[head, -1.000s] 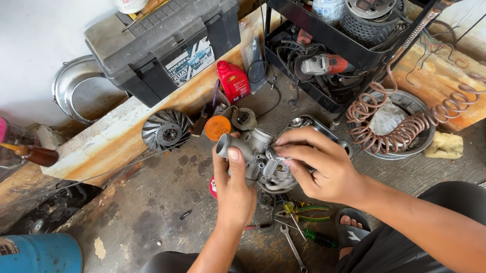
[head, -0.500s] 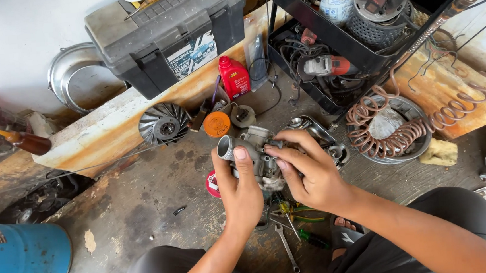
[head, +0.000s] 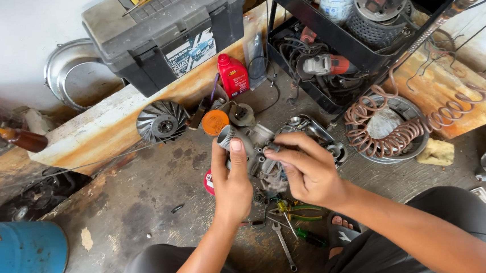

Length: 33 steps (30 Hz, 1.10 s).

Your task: Disassembling and cleaning a motorcycle carburetor using a screwdriver and a cloth

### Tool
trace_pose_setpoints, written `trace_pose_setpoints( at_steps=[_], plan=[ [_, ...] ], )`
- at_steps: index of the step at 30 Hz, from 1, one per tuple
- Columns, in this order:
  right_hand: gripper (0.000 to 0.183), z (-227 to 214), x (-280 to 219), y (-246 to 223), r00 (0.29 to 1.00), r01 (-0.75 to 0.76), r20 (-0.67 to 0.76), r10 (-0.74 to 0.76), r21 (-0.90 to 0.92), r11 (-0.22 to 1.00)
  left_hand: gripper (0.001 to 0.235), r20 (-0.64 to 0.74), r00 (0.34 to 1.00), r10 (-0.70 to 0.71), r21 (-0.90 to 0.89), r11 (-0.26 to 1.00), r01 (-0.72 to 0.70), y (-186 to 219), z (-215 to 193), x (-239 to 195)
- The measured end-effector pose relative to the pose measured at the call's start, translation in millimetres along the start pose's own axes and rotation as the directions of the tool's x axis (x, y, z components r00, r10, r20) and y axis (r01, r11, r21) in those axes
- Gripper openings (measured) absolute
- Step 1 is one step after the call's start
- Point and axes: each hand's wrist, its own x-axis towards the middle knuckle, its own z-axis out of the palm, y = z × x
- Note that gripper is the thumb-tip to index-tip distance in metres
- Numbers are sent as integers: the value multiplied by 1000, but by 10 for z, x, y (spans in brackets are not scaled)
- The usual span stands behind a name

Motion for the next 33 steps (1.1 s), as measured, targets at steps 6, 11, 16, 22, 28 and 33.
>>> trace_pose_setpoints(
  at_steps=[6,11,16,22,28,33],
  plan=[
    [29,15,-43,-30,996,3,88,7,-110,994,24,-106,986,-129,5,992,130,-291,-11,-44],
    [31,8,-35,-46,996,-64,70,61,34,997,37,-66,927,-369,-262,903,340,-692,-42,0],
    [29,-47,-76,-39,997,-73,40,71,61,995,40,-10,942,-335,-174,929,328,-372,-51,41],
    [19,-58,105,-204,966,-256,32,257,-27,966,20,-63,996,59,148,988,-49,-239,1,-21],
    [24,-61,93,-126,997,0,69,15,-217,976,19,-97,985,144,131,983,-131,-162,-18,-31],
    [23,-91,128,-146,988,-155,-16,154,-79,985,16,-45,988,146,100,985,-141,-94,-22,-41]
  ],
)
